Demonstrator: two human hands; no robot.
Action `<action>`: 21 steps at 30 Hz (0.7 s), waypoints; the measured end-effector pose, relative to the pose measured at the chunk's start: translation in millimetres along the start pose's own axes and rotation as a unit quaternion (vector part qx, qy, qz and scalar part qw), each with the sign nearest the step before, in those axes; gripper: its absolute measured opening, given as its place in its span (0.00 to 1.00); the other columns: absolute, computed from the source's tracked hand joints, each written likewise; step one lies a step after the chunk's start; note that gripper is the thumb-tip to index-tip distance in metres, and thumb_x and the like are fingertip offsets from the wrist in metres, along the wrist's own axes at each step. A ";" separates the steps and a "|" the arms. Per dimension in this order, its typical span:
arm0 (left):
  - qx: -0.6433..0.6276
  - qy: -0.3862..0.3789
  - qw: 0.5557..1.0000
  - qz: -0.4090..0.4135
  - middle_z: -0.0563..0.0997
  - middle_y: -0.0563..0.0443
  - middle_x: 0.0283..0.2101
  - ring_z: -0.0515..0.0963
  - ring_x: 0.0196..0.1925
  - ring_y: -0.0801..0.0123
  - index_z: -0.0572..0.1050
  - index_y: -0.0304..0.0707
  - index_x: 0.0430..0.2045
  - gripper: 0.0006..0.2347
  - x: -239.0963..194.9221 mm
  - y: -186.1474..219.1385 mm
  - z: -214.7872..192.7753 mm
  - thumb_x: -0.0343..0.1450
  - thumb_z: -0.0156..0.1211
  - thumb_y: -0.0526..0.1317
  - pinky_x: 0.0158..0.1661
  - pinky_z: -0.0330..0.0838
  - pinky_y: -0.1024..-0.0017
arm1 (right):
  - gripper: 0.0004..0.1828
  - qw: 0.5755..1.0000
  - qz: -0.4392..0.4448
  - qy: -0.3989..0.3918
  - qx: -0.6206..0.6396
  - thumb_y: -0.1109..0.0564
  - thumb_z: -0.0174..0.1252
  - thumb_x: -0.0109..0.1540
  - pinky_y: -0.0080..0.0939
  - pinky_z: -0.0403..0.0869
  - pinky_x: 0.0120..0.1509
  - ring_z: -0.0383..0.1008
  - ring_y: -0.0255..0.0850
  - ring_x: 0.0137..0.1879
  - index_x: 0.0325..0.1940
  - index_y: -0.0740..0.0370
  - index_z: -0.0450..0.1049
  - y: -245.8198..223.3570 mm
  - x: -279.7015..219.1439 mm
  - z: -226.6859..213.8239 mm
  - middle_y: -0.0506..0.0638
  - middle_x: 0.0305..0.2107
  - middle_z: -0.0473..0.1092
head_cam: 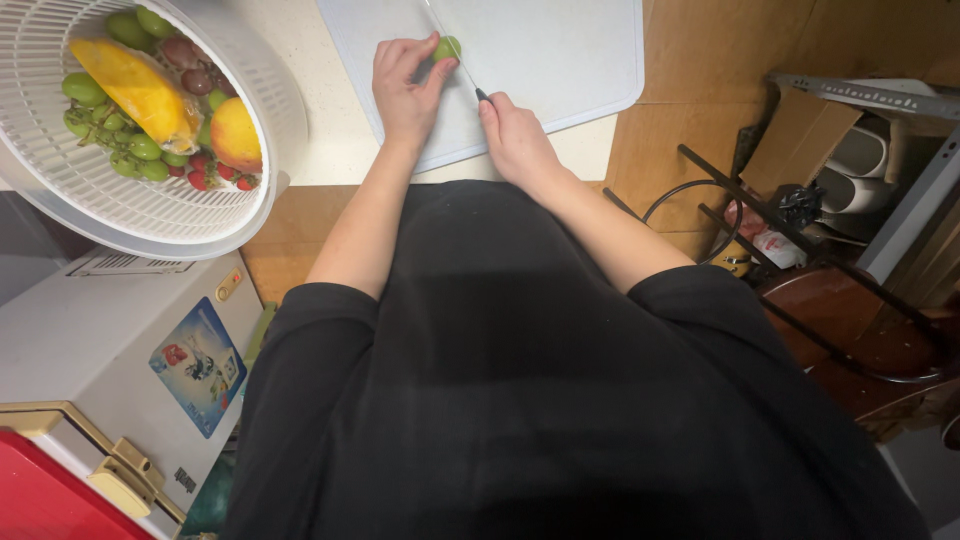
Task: The person slices green grapes into thin rounds on a white cutting board using a knife. The person repeatedly picks grapes from a nearby basket, slices them, and places the slices on the board.
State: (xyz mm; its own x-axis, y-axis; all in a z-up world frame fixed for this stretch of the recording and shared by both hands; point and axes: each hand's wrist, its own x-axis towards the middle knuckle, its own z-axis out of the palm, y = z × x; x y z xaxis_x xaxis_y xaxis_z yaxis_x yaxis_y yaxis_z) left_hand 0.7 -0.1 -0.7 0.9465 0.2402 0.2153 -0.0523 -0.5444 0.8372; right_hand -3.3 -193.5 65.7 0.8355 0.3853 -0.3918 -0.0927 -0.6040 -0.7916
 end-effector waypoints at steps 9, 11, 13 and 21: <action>0.011 0.003 1.000 0.003 0.81 0.53 0.37 0.77 0.43 0.61 0.84 0.39 0.42 0.14 0.0 1.3 -1.0 0.65 0.78 0.41 0.45 0.73 0.67 | 0.19 1.000 0.005 0.002 -0.005 0.50 0.41 0.74 0.60 0.69 0.41 0.73 0.66 0.35 0.47 0.69 0.68 -1.6 0.2 1.3 0.67 0.25 0.72; 0.012 0.004 1.000 0.002 0.81 0.53 0.37 0.77 0.43 0.61 0.84 0.39 0.42 0.14 0.4 1.3 -1.2 0.65 0.78 0.41 0.45 0.73 0.67 | 0.19 1.000 0.007 0.005 -0.007 0.50 0.41 0.74 0.60 0.69 0.41 0.73 0.66 0.35 0.47 0.69 0.68 -3.2 1.0 1.9 0.68 0.25 0.72; 0.016 -0.001 1.000 -0.001 0.81 0.53 0.37 0.77 0.43 0.61 0.84 0.38 0.42 0.14 0.6 1.0 -1.4 0.65 0.78 0.41 0.45 0.73 0.67 | 0.19 1.000 0.010 0.006 -0.002 0.50 0.41 0.74 0.59 0.69 0.41 0.74 0.66 0.35 0.46 0.69 0.68 -4.1 1.7 2.1 0.67 0.25 0.72; 0.016 -0.005 1.000 0.010 0.81 0.52 0.36 0.76 0.43 0.60 0.84 0.38 0.41 0.14 3.5 -1.1 -2.5 0.65 0.78 0.42 0.45 0.72 0.66 | 0.18 0.999 -0.005 0.024 -0.028 0.50 0.42 0.74 0.62 0.68 0.41 0.73 0.68 0.36 0.45 0.69 0.68 4.7 13.2 10.6 0.68 0.26 0.72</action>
State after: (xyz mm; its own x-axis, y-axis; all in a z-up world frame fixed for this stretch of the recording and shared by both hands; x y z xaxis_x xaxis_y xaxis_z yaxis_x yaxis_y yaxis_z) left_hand 3.3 3.3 0.3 0.9484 0.2212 0.2270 -0.0614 -0.5743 0.8163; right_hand 1.6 -183.9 51.8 0.8615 0.3576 -0.3604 -0.0554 -0.6395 -0.7668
